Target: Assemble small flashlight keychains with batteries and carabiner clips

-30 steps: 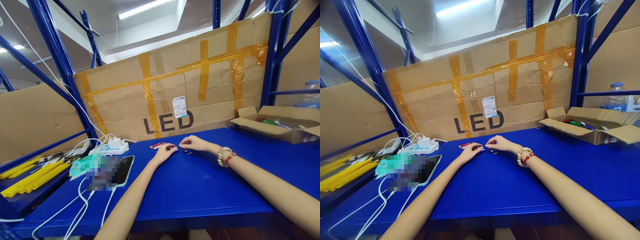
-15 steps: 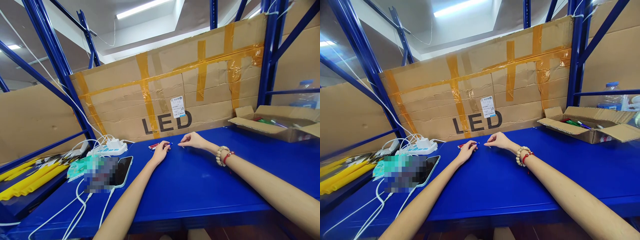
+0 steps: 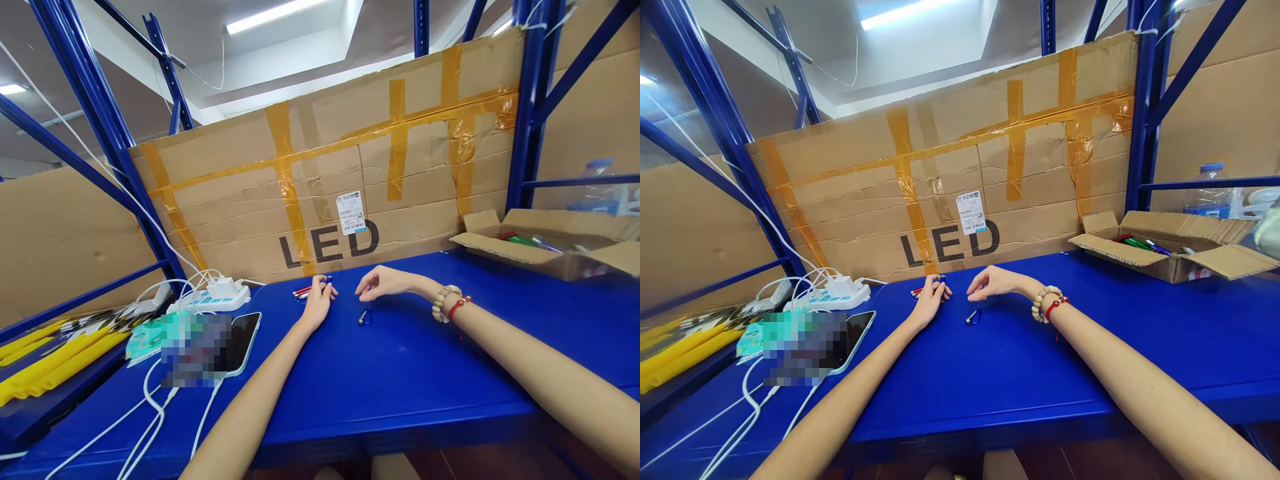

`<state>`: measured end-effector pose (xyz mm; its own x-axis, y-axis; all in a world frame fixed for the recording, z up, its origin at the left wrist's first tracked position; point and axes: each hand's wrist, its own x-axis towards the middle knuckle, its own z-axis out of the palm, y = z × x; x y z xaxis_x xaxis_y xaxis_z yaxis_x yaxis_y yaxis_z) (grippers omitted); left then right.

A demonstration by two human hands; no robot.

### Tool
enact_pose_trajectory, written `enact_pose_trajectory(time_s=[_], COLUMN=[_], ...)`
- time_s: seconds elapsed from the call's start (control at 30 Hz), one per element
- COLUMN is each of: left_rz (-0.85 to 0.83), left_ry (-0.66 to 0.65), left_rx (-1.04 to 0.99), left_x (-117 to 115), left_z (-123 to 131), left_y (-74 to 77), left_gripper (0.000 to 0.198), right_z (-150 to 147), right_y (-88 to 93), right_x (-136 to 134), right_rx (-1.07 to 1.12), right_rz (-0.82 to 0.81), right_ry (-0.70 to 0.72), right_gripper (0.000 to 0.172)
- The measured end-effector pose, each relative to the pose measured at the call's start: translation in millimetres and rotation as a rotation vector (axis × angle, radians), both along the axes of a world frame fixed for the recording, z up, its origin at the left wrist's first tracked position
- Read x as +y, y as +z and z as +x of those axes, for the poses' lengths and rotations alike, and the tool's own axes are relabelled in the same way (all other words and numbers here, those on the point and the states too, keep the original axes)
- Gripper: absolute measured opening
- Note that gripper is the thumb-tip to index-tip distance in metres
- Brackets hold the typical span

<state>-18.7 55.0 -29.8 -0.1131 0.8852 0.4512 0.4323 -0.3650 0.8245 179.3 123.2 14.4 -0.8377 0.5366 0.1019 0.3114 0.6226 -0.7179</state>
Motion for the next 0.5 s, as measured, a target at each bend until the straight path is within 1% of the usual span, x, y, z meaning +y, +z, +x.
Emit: enact_pose_trajectory(time_s=[0.07,0.13,0.27,0.37,0.5], left_rz=[-0.004,0.002,0.018,0.022,0.044], left_ry=[-0.003,-0.012,-0.004,0.000,-0.013], left_rx=[-0.002,-0.002,0.011,0.021,0.046], left_x=[0.2,0.6,1.0,1.3,2.5], left_z=[0.5,0.9,1.2,1.2,0.4], left_y=[-0.3,-1.3,-3.5,-4.5,-5.6], left_gripper=[0.007,0.006,0.005,0.006,0.008], right_z=[-0.2,-3.5,-13.6,-19.3,-21.8], right_y=[2.8,1.3,-9.6,-15.1,-14.4], right_x=[-5.5,-10.5,-15.7,-16.9,-14.3], right_rx=[-0.109,-0.155,-0.080,0.033,0.129], right_rz=[0.015,0.048,0.102,0.156,0.181], right_ry=[0.080,0.139,0.220,0.194,0.061], right_gripper=[0.047,0.047,0.040,0.036,0.031])
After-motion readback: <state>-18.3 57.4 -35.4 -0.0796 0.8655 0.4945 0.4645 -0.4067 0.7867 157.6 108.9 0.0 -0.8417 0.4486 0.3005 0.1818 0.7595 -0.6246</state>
